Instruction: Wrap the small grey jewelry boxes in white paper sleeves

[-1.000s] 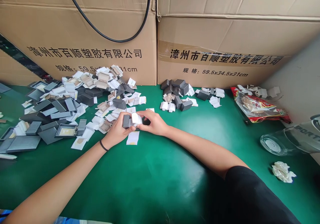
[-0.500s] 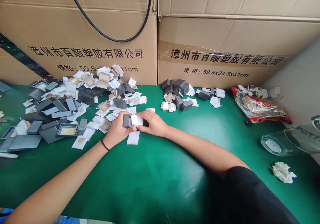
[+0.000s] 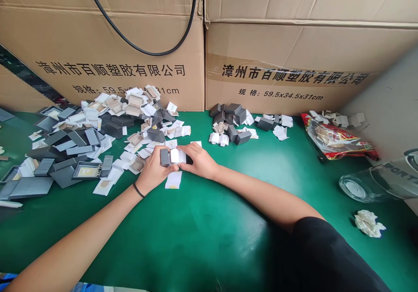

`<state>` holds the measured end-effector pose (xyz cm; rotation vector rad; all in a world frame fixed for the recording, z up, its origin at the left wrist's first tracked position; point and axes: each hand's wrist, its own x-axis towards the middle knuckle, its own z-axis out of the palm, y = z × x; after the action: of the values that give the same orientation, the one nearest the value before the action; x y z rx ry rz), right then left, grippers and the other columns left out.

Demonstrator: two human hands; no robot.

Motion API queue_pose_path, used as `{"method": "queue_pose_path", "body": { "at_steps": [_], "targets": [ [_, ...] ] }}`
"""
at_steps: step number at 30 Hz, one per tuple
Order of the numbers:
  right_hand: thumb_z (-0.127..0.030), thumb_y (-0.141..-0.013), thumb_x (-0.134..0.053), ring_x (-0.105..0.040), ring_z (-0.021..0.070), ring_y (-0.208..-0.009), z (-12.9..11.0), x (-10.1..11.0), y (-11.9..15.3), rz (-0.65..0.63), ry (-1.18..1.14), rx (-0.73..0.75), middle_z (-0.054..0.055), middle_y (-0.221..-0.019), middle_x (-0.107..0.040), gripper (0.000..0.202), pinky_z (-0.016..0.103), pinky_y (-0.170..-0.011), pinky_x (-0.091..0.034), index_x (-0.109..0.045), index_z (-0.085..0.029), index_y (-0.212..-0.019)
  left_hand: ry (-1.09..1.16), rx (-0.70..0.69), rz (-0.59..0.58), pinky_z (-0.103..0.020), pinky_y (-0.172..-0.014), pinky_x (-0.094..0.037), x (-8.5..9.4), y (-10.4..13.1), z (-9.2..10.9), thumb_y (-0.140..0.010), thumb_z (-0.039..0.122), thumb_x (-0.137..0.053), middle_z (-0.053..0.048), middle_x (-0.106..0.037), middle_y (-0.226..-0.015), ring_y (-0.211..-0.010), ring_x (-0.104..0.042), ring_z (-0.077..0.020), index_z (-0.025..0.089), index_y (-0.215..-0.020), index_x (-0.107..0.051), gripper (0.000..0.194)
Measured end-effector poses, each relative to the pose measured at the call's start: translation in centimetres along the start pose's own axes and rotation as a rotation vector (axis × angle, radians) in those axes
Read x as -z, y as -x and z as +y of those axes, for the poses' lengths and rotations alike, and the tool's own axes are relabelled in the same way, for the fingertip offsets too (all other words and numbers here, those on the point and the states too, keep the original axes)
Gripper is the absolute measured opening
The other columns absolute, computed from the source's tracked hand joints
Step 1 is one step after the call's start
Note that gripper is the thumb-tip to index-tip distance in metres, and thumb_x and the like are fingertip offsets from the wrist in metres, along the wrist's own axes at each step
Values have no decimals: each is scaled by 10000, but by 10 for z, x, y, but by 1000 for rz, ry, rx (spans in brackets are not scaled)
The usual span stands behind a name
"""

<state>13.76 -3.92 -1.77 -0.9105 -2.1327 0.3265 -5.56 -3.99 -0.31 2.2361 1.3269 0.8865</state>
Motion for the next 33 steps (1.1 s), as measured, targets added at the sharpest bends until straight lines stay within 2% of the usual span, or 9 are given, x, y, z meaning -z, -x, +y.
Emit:
{"method": "queue_pose_path", "body": {
  "at_steps": [4, 10, 17, 23, 27, 33],
  "targets": [
    [-411, -804, -585, -552, 214, -908, -1, -1, 1, -1, -10, -75, 99, -1051, -614, 478, 365, -781, -499, -465, -166, -1198, 3, -4, -2, -284, -601, -415, 0, -1, 3, -660, 690, -532, -70, -523, -907, -784, -564, -236, 194, -984, -369, 614],
    [-431, -809, -578, -544, 218, -968, -1, 1, -1, -42, -55, 6, 88, -1075, -615, 419, 374, -838, -483, -493, -187, -1138, -22, -33, -11, -291, -589, -435, -2, -1, 3, -639, 771, -435, -77, -520, -907, -778, -565, -230, 184, -988, -364, 686],
    [-403, -832, -548, -563, 227, -948, -5, -1, 0, -22, 33, -32, 109, -1065, -611, 385, 374, -800, -493, -498, -172, -1136, -33, -38, 11, -303, -606, -443, -2, -2, 2, -638, 781, -414, -68, -527, -880, -774, -566, -230, 183, -976, -375, 688],
    [-406, -839, -540, -573, 205, -814, -2, 1, -3, -53, 89, -26, 109, -952, -625, 385, 334, -696, -501, -511, -148, -1122, -17, -42, 5, -299, -598, -438, -2, -3, 2, -642, 786, -395, -69, -524, -885, -774, -569, -230, 186, -974, -375, 686],
    [-407, -847, -529, -568, 214, -832, 1, 2, -4, -63, 113, 29, 123, -975, -626, 390, 354, -735, -496, -511, -136, -1126, -19, -43, 7, -292, -589, -434, -2, -2, 1, -647, 782, -397, -66, -523, -875, -758, -567, -223, 185, -972, -377, 681],
    [-411, -824, -564, -575, 212, -922, 4, 8, -4, -140, -12, 17, 106, -1046, -624, 390, 354, -784, -499, -527, -162, -1122, -46, -45, 26, -283, -571, -432, -3, -2, -2, -680, 745, -424, -57, -531, -851, -734, -569, -213, 184, -961, -385, 628]
  ]
}}
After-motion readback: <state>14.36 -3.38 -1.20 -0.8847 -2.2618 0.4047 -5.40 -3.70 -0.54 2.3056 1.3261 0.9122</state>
